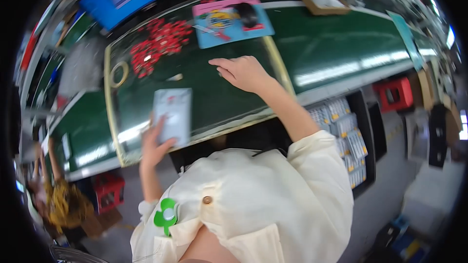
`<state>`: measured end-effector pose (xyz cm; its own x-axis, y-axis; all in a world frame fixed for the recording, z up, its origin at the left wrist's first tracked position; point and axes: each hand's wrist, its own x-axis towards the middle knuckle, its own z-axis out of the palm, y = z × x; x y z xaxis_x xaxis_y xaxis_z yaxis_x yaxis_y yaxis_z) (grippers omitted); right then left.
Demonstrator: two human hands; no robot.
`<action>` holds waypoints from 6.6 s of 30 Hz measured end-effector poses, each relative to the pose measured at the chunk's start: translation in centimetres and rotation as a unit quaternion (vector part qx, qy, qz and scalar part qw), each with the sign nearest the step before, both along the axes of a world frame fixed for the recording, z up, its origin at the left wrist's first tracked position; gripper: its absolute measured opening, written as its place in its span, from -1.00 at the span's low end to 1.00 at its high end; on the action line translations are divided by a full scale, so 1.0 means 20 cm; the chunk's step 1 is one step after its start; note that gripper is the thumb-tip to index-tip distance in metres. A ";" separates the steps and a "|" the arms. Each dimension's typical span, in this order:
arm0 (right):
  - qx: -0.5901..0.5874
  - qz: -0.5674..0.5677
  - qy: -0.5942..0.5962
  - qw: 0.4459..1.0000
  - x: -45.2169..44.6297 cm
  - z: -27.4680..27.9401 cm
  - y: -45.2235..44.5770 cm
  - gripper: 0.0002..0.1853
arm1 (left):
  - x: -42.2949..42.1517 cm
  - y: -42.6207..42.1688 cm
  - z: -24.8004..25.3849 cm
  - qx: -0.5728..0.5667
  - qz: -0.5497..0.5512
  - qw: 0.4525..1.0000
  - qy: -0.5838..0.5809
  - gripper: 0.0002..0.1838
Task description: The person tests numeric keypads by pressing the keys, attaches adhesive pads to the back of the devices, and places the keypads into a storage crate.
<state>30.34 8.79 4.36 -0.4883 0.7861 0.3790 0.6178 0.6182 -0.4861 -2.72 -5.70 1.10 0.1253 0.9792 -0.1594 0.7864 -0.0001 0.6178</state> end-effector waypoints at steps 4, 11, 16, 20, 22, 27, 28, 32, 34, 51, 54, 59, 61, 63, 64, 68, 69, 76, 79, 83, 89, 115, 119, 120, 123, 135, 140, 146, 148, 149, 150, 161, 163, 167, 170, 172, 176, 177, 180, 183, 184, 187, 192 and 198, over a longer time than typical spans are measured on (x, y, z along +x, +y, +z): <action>0.144 -0.287 0.208 0.924 0.42 -0.12 -0.18 -0.78 | -0.68 -0.21 -0.20 0.126 0.194 0.972 -0.038 -0.41; -0.054 -0.728 0.024 0.683 1.30 -0.89 -0.90 -0.59 | -1.30 -0.39 -0.37 0.065 0.554 0.641 -0.527 -0.49; -0.384 -0.817 -0.029 0.430 1.25 -1.00 -1.29 -0.07 | -1.51 -0.32 -0.62 0.033 0.662 0.537 -0.521 -0.58; -0.399 -0.820 0.008 0.410 1.27 -1.07 -1.44 0.10 | -1.56 -0.20 -0.74 -0.050 0.568 0.669 -0.477 -0.55; -0.258 -0.801 -0.125 0.526 1.45 -1.34 -1.58 0.13 | -1.53 -0.16 -0.73 -0.041 0.498 0.747 -0.438 -0.53; -0.087 -0.612 0.725 0.305 1.75 -1.02 -1.45 -0.22 | -1.04 -0.02 -0.24 0.114 0.543 0.783 -0.282 -0.55; 0.024 -0.525 0.818 0.236 1.55 -0.71 -1.33 -0.22 | -0.94 0.02 -0.14 0.145 0.519 0.794 -0.283 -0.56; 0.017 -0.204 0.871 0.447 1.23 -0.39 -1.01 -0.03 | -0.43 0.20 0.16 0.229 0.335 0.854 -0.326 -0.68; -0.100 -0.012 0.868 0.487 1.10 -0.37 -0.82 0.05 | -0.13 0.26 0.19 0.179 0.194 0.866 -0.424 -0.69; 0.068 -0.078 0.068 0.992 -0.42 -0.27 0.30 -0.66 | 0.23 0.25 0.00 -0.063 0.166 0.776 -0.605 -0.39; 0.156 -0.163 -0.102 0.969 -0.50 -0.30 0.42 -0.64 | 0.29 0.32 -0.03 -0.037 0.157 0.806 -0.570 -0.50; 0.186 -0.129 -0.124 0.966 -0.47 -0.33 0.40 -0.76 | 0.30 0.44 -0.03 -0.008 0.125 0.846 -0.518 -0.71; 0.182 -0.128 -0.138 0.965 -0.44 -0.33 0.37 -0.74 | 0.31 0.47 -0.05 -0.012 0.119 0.855 -0.504 -0.76; 0.186 -0.122 -0.132 0.966 -0.41 -0.33 0.33 -0.73 | 0.31 0.49 -0.07 -0.031 0.121 0.859 -0.497 -0.82; 0.192 -0.115 -0.118 0.967 -0.40 -0.32 0.31 -0.72 | 0.31 0.50 -0.08 -0.038 0.119 0.855 -0.503 -0.83; 0.222 -0.063 -0.144 0.962 -0.39 -0.29 0.27 -0.68 | 0.34 0.50 -0.07 -0.048 0.112 0.844 -0.522 -0.89; 0.184 -0.052 -0.149 0.970 -0.39 -0.28 0.27 -0.68 | 0.34 0.51 -0.07 -0.049 0.111 0.843 -0.525 -0.89; 0.135 -0.064 -0.084 0.985 -0.39 -0.34 0.29 -0.80 | 0.33 0.53 -0.12 -0.021 0.131 0.856 -0.500 -0.87; 0.174 -0.063 -0.075 0.980 -0.39 -0.36 0.30 -0.83 | 0.34 0.55 -0.10 -0.035 0.144 0.855 -0.496 -0.86; 0.124 -0.094 0.012 0.988 -0.38 -0.34 0.26 -0.83 | 0.34 0.57 -0.09 0.047 0.165 0.888 -0.427 -0.80; -0.328 -0.089 0.483 0.807 -0.42 -0.22 0.11 -0.75 | 0.28 0.58 -0.03 0.119 0.148 0.954 -0.234 -0.77; 0.110 0.021 0.094 0.989 -0.44 -0.23 -0.12 -0.61 | 0.40 0.24 -0.07 0.153 0.022 0.953 -0.261 -0.02; 0.105 0.014 0.113 0.988 -0.45 -0.22 -0.12 -0.59 | 0.39 0.24 -0.09 0.125 0.024 0.953 -0.276 -0.02; 0.105 0.013 0.120 0.987 -0.45 -0.22 -0.12 -0.59 | 0.39 0.24 -0.10 0.117 0.025 0.951 -0.285 -0.02; 0.101 0.010 0.129 0.987 -0.44 -0.22 -0.12 -0.59 | 0.38 0.25 -0.10 0.128 0.018 0.951 -0.280 -0.03; 0.092 0.004 0.162 0.983 -0.44 -0.25 -0.10 -0.62 | 0.38 0.26 -0.09 0.170 0.003 0.957 -0.235 -0.07; 0.069 -0.005 0.166 0.984 -0.45 -0.23 -0.11 -0.68 | 0.39 0.25 -0.09 0.131 0.021 0.951 -0.279 -0.10; 0.087 -0.005 0.162 0.983 -0.44 -0.25 -0.10 -0.65 | 0.39 0.25 -0.10 0.150 0.017 0.955 -0.255 -0.13; 0.084 -0.007 0.167 0.982 -0.44 -0.25 -0.09 -0.65 | 0.39 0.25 -0.09 0.160 0.012 0.956 -0.246 -0.14; 0.082 -0.007 0.169 0.982 -0.45 -0.25 -0.10 -0.66 | 0.39 0.25 -0.09 0.168 0.007 0.956 -0.241 -0.15; 0.081 -0.009 0.172 0.982 -0.45 -0.24 -0.10 -0.66 | 0.39 0.25 -0.09 0.176 0.003 0.955 -0.237 -0.15; 0.071 -0.015 0.181 0.981 -0.45 -0.24 -0.10 -0.69 | 0.39 0.25 -0.10 0.167 0.008 0.956 -0.240 -0.16; 0.071 -0.015 0.182 0.981 -0.45 -0.23 -0.10 -0.69 | 0.39 0.25 -0.10 0.162 0.011 0.956 -0.244 -0.17; 0.075 -0.014 0.183 0.980 -0.45 -0.23 -0.10 -0.69 | 0.39 0.24 -0.09 0.146 0.015 0.957 -0.250 -0.16; 0.074 -0.014 0.186 0.980 -0.45 -0.24 -0.09 -0.70 | 0.39 0.24 -0.09 0.145 0.019 0.955 -0.258 -0.11; 0.072 -0.014 0.189 0.979 -0.45 -0.24 -0.09 -0.70 | 0.39 0.25 -0.10 0.152 0.020 0.953 -0.263 -0.08; 0.061 -0.018 0.192 0.979 -0.45 -0.24 -0.10 -0.70 | 0.39 0.25 -0.11 0.168 0.016 0.952 -0.256 -0.04; 0.062 -0.018 0.193 0.979 -0.45 -0.24 -0.10 -0.70 | 0.39 0.25 -0.11 0.172 0.014 0.952 -0.251 -0.04; 0.063 -0.018 0.195 0.979 -0.45 -0.24 -0.09 -0.71 | 0.39 0.25 -0.12 0.168 0.015 0.951 -0.260 -0.05; 0.056 -0.019 0.198 0.978 -0.45 -0.24 -0.10 -0.71 | 0.39 0.24 -0.09 0.129 0.020 0.953 -0.274 -0.06; 0.053 -0.020 0.199 0.978 -0.45 -0.24 -0.10 -0.72 | 0.39 0.24 -0.09 0.129 0.021 0.954 -0.271 -0.06; 0.048 -0.019 0.198 0.979 -0.45 -0.24 -0.10 -0.72 | 0.39 0.24 -0.10 0.136 0.021 0.956 -0.260 -0.07; 0.056 -0.017 0.202 0.978 -0.45 -0.24 -0.10 -0.73 | 0.39 0.25 -0.11 0.161 0.017 0.952 -0.261 -0.06; 0.054 -0.019 0.206 0.977 -0.45 -0.24 -0.10 -0.74 | 0.39 0.25 -0.10 0.179 0.012 0.953 -0.243 -0.06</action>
<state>21.36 6.86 -0.48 -0.2487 0.7453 0.6186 0.4064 0.6600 -0.6318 5.10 -0.72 -0.82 0.0755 0.9634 0.2573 0.4107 -0.2651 0.8724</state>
